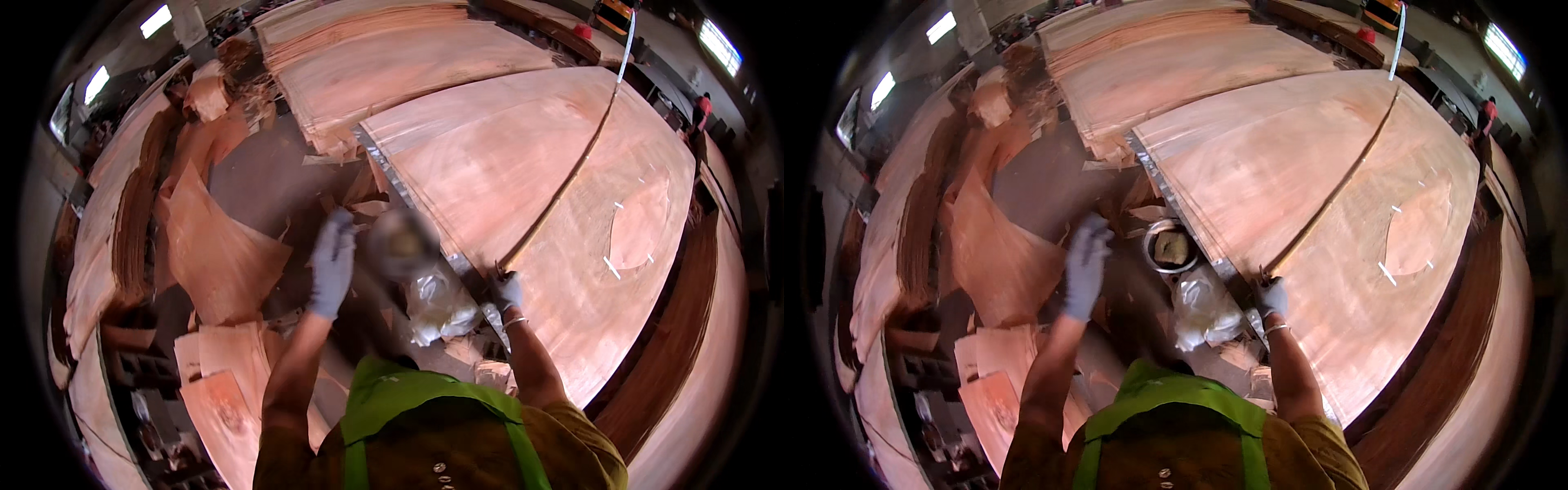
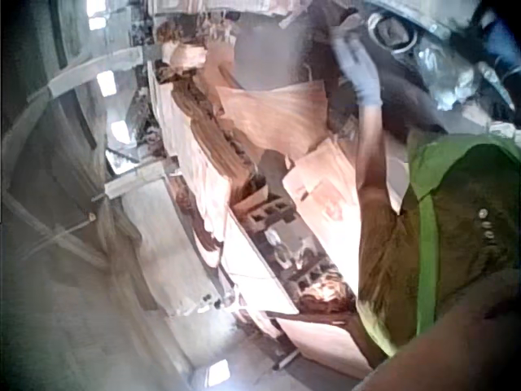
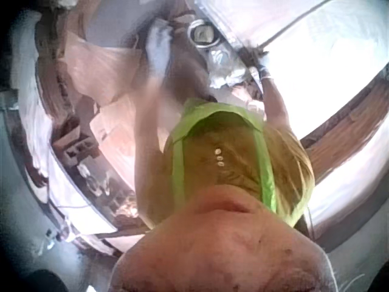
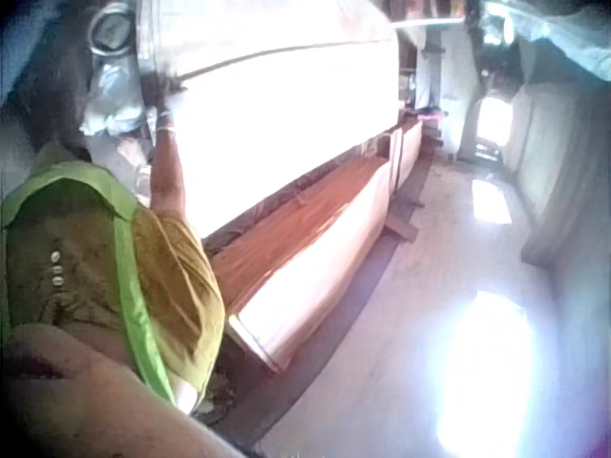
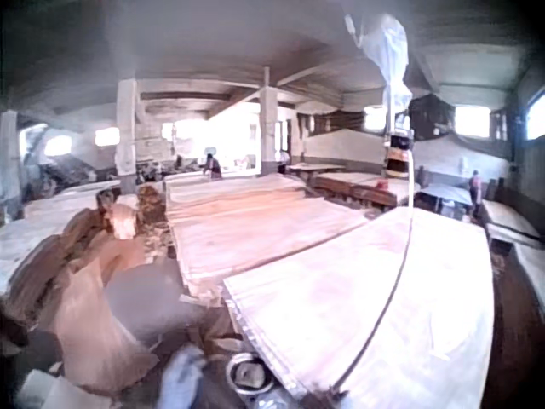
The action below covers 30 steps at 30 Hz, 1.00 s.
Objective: The person prepares wood veneer sheets by cutting along lines with a utility knife and moving the sheets between stacks.
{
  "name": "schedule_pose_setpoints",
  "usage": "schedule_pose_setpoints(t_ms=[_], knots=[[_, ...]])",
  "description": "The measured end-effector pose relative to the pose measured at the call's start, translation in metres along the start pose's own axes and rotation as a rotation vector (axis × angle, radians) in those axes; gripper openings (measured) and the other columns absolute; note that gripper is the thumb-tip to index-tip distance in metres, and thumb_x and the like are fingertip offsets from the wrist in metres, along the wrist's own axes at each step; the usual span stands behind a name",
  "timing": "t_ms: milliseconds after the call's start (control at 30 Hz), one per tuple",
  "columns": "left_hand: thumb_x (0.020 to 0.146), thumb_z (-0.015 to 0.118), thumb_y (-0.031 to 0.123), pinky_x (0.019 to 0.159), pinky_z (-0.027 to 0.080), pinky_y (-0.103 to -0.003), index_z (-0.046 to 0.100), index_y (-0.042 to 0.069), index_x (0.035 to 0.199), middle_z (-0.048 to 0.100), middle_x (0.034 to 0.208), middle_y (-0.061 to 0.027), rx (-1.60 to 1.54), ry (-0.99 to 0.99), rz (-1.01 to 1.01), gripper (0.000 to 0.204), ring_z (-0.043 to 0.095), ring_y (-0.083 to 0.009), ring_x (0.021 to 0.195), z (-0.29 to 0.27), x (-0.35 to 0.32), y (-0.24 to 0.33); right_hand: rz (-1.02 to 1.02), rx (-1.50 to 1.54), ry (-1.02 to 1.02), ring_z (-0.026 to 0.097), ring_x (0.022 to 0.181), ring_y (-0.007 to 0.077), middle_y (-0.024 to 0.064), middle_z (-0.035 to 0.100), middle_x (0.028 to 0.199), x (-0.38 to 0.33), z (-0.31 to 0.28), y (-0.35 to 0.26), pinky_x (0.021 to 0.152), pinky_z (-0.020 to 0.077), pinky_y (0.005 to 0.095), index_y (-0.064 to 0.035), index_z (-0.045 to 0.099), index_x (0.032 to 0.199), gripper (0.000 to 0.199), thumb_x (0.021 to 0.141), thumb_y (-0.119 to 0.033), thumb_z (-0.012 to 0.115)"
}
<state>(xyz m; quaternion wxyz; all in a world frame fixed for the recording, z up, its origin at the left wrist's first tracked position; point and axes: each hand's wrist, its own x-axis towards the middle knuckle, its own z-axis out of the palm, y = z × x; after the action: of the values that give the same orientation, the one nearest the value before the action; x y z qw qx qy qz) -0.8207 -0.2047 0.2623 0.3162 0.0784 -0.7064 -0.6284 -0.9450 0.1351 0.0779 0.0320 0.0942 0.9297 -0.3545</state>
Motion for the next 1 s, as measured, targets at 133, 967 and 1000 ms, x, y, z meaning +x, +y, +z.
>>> schedule_pose_setpoints(t_ms=[133,967,1000], knots=[[0.087,0.059,0.017,0.089,0.046,-0.034,0.051,0.003,0.125,0.061,0.116,-0.0154,0.413,-0.412,-0.079,0.041,0.060,-0.0250,0.106,0.050,0.072,-0.116,0.108,0.015,-0.021,0.062,0.084,0.0416,0.0250,0.063,0.085,0.008,0.000,0.000,0.070,0.0476,0.0458,-0.0020,0.048,0.094,0.045,0.077,-0.040,0.065],[0.065,0.078,0.034,0.079,0.050,-0.044,0.064,0.000,0.093,0.065,0.092,-0.0223,1.119,-0.790,-0.019,0.047,0.062,-0.0371,0.093,0.168,0.359,-0.368,0.384,0.598,0.685,0.040,0.054,0.0029,-0.0070,0.045,0.058,-0.050,0.037,-0.050,0.045,0.0308,0.0234,-0.0067,0.052,0.068,0.019,0.083,-0.010,0.063],[0.065,0.078,0.034,0.078,0.050,-0.044,0.064,-0.001,0.091,0.065,0.091,-0.0229,1.071,-0.833,-0.031,0.046,0.063,-0.0368,0.092,0.178,0.354,-0.359,0.404,0.641,0.712,0.040,0.054,0.0030,-0.0072,0.045,0.058,-0.053,0.042,-0.044,0.045,0.0311,0.0235,-0.0062,0.053,0.068,0.018,0.083,-0.010,0.063]])
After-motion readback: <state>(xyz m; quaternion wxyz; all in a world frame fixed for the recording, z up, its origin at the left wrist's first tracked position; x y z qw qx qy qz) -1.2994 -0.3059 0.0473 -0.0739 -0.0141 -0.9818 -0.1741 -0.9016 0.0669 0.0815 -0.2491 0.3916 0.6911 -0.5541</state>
